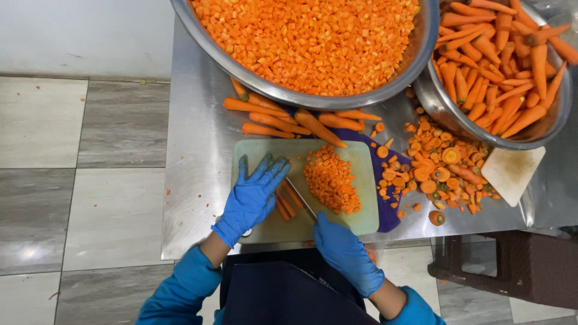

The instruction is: The person picks up whole peeled carrots from the stainless steel table, places them on a cutting board, and dices them into small pieces with a knife. The diced carrot pieces are swept into a pile on the board and added to a large bowl of diced carrots, while trimmed ends and scraps accumulate beside the board.

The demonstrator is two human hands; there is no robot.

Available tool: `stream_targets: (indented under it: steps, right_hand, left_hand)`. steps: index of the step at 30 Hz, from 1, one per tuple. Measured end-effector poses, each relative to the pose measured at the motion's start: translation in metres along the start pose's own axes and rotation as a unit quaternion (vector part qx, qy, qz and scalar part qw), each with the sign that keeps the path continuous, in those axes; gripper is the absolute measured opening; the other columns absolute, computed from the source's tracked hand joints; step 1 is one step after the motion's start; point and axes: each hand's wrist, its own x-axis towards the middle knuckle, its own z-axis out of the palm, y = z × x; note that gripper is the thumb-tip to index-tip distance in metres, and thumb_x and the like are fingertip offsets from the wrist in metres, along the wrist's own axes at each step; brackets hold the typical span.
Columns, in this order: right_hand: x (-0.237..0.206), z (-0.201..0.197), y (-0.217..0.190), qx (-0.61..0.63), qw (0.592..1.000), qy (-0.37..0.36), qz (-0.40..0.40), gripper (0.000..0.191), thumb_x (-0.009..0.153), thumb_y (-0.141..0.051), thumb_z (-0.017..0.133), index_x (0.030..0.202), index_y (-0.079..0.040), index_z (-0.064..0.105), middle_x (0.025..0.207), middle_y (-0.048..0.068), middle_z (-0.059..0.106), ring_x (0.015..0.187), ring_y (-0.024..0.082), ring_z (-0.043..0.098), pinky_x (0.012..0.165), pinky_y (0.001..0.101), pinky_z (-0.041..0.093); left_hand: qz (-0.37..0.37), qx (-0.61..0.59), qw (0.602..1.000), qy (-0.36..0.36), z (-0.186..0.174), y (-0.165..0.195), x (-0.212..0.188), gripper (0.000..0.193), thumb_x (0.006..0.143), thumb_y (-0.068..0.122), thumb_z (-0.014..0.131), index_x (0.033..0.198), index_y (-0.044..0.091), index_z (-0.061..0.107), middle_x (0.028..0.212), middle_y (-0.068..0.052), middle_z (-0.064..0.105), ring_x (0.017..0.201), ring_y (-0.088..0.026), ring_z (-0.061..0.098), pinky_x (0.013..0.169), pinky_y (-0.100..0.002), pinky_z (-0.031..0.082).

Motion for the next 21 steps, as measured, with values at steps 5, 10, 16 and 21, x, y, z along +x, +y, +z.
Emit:
stream_targets:
  steps: [5,10,16,21]
  right_hand:
    - [0.004,0.011,0.000,0.008,0.999,0.038,-0.017,0.046,0.093,-0.011,0.056,0.133,0.010,0.049,0.071,0.010,0.055,0.058,0.027,0.059,0.052,0.0407,0.047]
    - [0.022,0.031,-0.005,0.097,0.988,-0.011,0.118,0.039,0.100,-0.019,0.056,0.130,0.003,0.051,0.076,0.017,0.064,0.066,0.036,0.064,0.057,0.0494,0.048]
    - [0.005,0.016,0.016,0.259,0.944,-0.018,0.202,0.038,0.099,-0.027,0.057,0.125,0.001,0.056,0.078,0.026,0.066,0.071,0.046,0.064,0.061,0.0543,0.046]
    - [-0.014,0.018,0.016,0.332,0.893,-0.001,0.304,0.033,0.099,-0.025,0.056,0.121,-0.001,0.058,0.077,0.027,0.067,0.072,0.045,0.066,0.064,0.0515,0.049]
  left_hand:
    - [-0.021,-0.058,0.998,-0.010,0.001,-0.001,-0.001,0.089,0.079,0.015,0.064,0.160,0.017,0.029,0.164,-0.006,0.034,0.152,-0.030,0.032,0.120,-0.070,0.014]
    - [-0.046,-0.074,0.996,-0.017,-0.001,0.001,0.005,0.092,0.076,0.012,0.065,0.161,0.016,0.027,0.166,-0.008,0.031,0.152,-0.030,0.030,0.118,-0.071,0.013]
    - [0.014,-0.095,0.995,-0.034,-0.004,-0.010,0.003,0.092,0.075,0.013,0.072,0.158,0.020,0.033,0.161,-0.007,0.037,0.152,-0.033,0.029,0.121,-0.063,0.020]
    - [0.143,-0.083,0.978,-0.128,0.006,-0.013,0.018,0.087,0.064,0.019,0.085,0.144,0.023,0.049,0.146,-0.006,0.051,0.142,-0.031,0.039,0.115,-0.058,0.027]
